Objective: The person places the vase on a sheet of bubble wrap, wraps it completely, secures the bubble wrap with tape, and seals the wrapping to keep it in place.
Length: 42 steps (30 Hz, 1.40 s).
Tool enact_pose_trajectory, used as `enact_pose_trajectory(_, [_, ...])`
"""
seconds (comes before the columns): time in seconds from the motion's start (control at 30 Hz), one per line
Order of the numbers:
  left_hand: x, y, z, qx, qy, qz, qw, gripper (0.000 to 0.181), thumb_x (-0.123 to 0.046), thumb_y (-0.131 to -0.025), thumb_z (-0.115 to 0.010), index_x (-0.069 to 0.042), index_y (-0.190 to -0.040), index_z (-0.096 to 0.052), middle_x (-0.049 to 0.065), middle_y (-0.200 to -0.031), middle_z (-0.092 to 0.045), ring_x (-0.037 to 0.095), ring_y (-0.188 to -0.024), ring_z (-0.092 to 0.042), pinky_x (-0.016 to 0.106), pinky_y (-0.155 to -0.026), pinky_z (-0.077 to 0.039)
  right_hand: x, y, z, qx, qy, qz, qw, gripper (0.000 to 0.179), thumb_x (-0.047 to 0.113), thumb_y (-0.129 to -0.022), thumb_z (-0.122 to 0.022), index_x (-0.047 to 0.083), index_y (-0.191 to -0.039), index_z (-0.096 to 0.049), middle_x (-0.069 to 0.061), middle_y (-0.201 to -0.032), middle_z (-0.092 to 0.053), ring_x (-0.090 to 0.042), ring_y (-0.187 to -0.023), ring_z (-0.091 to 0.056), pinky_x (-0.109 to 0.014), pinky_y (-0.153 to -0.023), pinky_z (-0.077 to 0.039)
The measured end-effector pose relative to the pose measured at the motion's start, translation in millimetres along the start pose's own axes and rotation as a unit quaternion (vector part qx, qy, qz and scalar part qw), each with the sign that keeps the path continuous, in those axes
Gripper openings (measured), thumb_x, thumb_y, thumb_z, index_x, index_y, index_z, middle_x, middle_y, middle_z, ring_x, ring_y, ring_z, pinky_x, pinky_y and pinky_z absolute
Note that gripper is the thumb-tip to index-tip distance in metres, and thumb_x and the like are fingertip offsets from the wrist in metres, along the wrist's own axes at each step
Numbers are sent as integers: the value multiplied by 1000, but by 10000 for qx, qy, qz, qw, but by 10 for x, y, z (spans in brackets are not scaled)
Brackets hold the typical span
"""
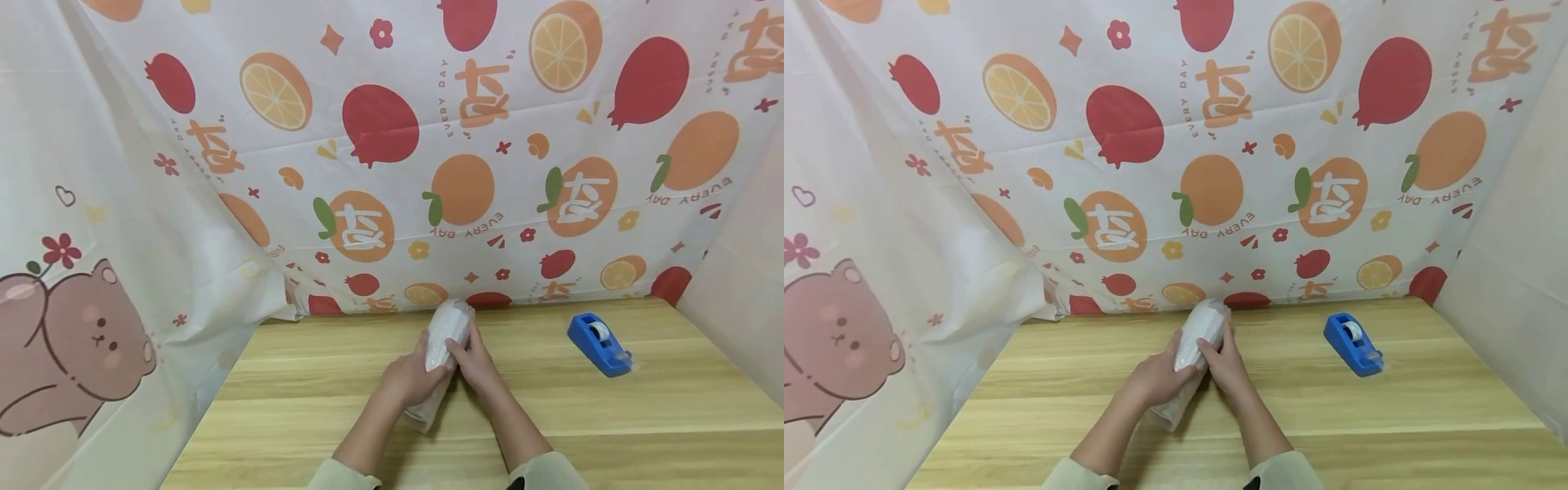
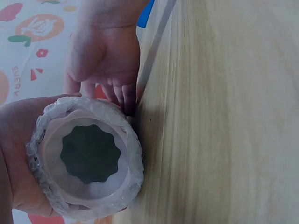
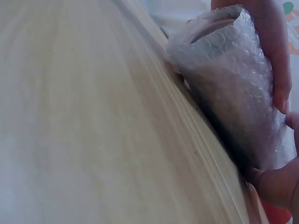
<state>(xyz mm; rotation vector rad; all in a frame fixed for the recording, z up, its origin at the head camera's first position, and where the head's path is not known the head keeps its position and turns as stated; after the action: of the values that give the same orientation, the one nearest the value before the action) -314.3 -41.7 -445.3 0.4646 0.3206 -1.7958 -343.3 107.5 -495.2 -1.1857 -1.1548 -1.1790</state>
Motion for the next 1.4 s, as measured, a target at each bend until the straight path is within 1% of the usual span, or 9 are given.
enact_pose_trajectory(0.07, [-15, 6, -2, 19, 28, 29, 10000, 87, -56, -92, -55, -9, -157, -19, 28, -122, -63, 34, -90, -65, 44, -68, -51, -7, 5, -3, -8, -4, -31, 10000, 83, 36, -100, -56, 26, -159, 2, -10, -166, 3, -35, -151, -4, -52, -120, -11])
enact_pose_trajectory(0.17, [-40, 11, -5, -7, 9, 50, 10000, 86, -55, -93, -55, -9, -157, -19, 30, -131, -56, 40, -105, -61, 49, -77, -52, -18, 13, -3, -32, 64, -82, 9999, 84, 40, -100, -55, 24, -159, 3, -10, -165, 6, -36, -151, 0, -53, -120, -8])
enact_pose_trajectory(0.3, [-73, 9, -19, -100, -252, -149, 9995, 82, -52, -96, -54, -9, -157, -21, 27, -150, -39, 47, -127, -46, 57, -92, -49, -31, 24, -2, -82, 216, -162, 9996, 83, 45, -98, -55, 25, -159, -3, -9, -165, 5, -36, -151, 0, -53, -120, -10])
enact_pose_trajectory(0.43, [-106, 8, -39, -129, -730, -471, 9961, 76, -50, -99, -49, -10, -157, -21, 19, -161, -23, 46, -135, -39, 57, -94, -49, -36, 32, 5, -129, 260, -210, 9994, 79, 46, -97, -55, 28, -159, -9, -9, -166, 2, -38, -151, -4, -53, -119, -13])
enact_pose_trajectory(0.57, [-135, -4, -62, -148, -1055, -724, 9917, 70, -47, -101, -45, -15, -158, -20, 13, -164, -15, 41, -137, -39, 55, -92, -51, -25, 34, 14, -148, 282, -202, 9993, 78, 48, -97, -55, 30, -159, -11, -10, -166, -1, -39, -150, -7, -54, -119, -15])
enact_pose_trajectory(0.83, [-172, -10, -92, -82, -1251, -767, 9891, 62, -45, -103, -43, -25, -157, -23, 14, -164, -12, 40, -129, -48, 53, -86, -54, -31, 26, 27, -175, 203, -229, 9994, 73, 43, -99, -55, 29, -158, -15, -12, -166, -4, -40, -150, -7, -55, -118, -16])
enact_pose_trajectory(1.13, [-228, 39, -152, -331, -1652, -847, 9821, 57, -47, -101, -45, -33, -154, -28, 14, -164, -14, 40, -127, -48, 48, -77, -57, 63, 62, 38, -371, -46, -289, 9989, 63, 38, -104, -43, 22, -158, -17, -16, -165, -8, -40, -150, -10, -57, -118, -15])
enact_pose_trajectory(1.3, [-260, 65, -181, -300, -1858, -860, 9784, 53, -47, -101, -46, -34, -152, -36, 12, -165, -15, 39, -129, -47, 46, -79, -56, -8, 17, 57, -563, -83, -91, 9983, 74, 46, -98, -55, 18, -157, -19, -19, -163, -15, -39, -149, -18, -54, -116, -24])
enact_pose_trajectory(1.4, [-261, 76, -184, -285, -1845, -910, 9782, 52, -46, -101, -47, -35, -151, -38, 12, -165, -14, 38, -129, -47, 45, -79, -56, 9, 16, 66, -676, -148, -47, 9976, 76, 43, -96, -60, 16, -155, -22, -24, -159, -24, -40, -145, -28, -53, -112, -33])
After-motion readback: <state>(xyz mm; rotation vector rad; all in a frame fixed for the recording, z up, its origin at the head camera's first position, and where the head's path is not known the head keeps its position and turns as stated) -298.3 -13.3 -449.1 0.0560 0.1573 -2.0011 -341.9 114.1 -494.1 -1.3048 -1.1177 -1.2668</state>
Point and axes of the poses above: each hand's wrist, its own y-axis away from the middle knuckle, its own z-axis out of the back of the hand, x = y × z, the point moved 3 cm from there along -y, towards the middle knuckle
